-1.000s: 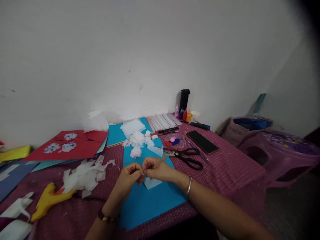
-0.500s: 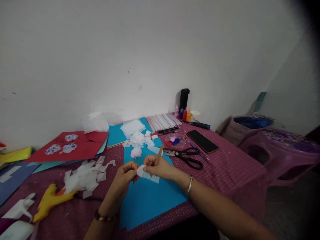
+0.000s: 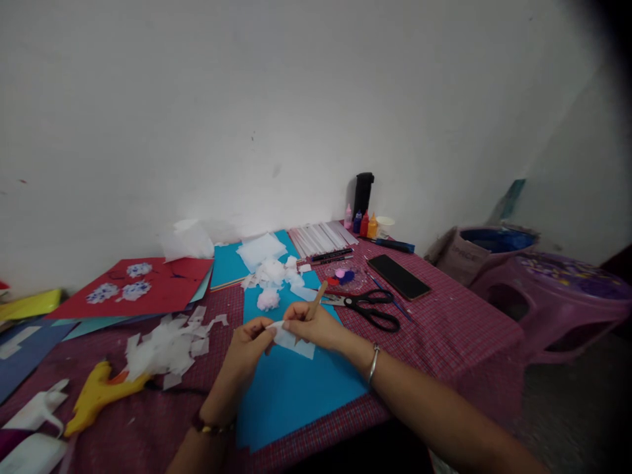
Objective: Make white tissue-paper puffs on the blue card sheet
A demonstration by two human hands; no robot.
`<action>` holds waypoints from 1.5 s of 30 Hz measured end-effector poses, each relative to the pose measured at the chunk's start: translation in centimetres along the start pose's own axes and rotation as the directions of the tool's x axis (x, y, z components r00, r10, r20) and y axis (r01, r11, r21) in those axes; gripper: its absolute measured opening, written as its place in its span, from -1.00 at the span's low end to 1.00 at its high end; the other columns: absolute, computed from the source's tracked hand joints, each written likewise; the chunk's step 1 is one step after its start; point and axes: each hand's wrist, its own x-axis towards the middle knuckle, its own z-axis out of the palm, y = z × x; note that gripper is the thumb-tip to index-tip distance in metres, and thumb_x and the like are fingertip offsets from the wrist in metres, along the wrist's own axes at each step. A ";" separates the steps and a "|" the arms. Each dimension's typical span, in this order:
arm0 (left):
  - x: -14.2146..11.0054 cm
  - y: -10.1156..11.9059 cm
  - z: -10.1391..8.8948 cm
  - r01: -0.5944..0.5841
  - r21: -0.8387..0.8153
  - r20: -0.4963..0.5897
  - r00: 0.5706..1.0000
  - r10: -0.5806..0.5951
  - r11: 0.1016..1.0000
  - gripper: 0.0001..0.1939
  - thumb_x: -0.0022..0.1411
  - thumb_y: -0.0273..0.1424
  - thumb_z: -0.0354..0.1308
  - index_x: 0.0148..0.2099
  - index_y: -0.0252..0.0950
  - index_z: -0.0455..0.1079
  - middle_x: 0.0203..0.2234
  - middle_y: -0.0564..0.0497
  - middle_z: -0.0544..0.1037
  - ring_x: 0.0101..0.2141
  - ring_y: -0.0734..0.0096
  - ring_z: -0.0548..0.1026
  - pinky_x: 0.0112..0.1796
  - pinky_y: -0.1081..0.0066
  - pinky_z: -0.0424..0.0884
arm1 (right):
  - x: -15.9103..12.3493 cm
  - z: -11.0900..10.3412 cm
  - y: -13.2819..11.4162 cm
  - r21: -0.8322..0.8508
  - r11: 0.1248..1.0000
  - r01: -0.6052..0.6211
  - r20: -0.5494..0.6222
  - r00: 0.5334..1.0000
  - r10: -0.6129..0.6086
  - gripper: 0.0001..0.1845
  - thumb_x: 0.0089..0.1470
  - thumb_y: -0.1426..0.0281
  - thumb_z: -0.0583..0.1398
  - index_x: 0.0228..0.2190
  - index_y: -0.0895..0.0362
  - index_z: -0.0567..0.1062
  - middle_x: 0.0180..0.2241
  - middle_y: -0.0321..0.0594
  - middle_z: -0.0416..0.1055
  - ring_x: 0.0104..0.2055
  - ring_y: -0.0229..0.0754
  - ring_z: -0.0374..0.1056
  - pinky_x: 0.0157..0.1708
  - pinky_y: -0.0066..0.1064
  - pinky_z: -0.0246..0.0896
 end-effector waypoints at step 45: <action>0.0 -0.8 -0.7 0.073 -0.100 -0.045 0.996 -0.078 0.992 -0.78 -0.02 -0.28 0.27 -0.42 -0.32 0.38 -0.70 0.18 0.39 -0.70 0.64 0.25 -0.66 0.62 0.15 | 0.1 -0.2 0.2 0.019 1.000 0.012 -0.027 1.000 -0.011 -0.89 -0.11 0.43 0.22 -0.50 0.19 0.36 -0.68 -0.46 0.24 -0.67 -0.42 0.18 -0.68 -0.60 0.04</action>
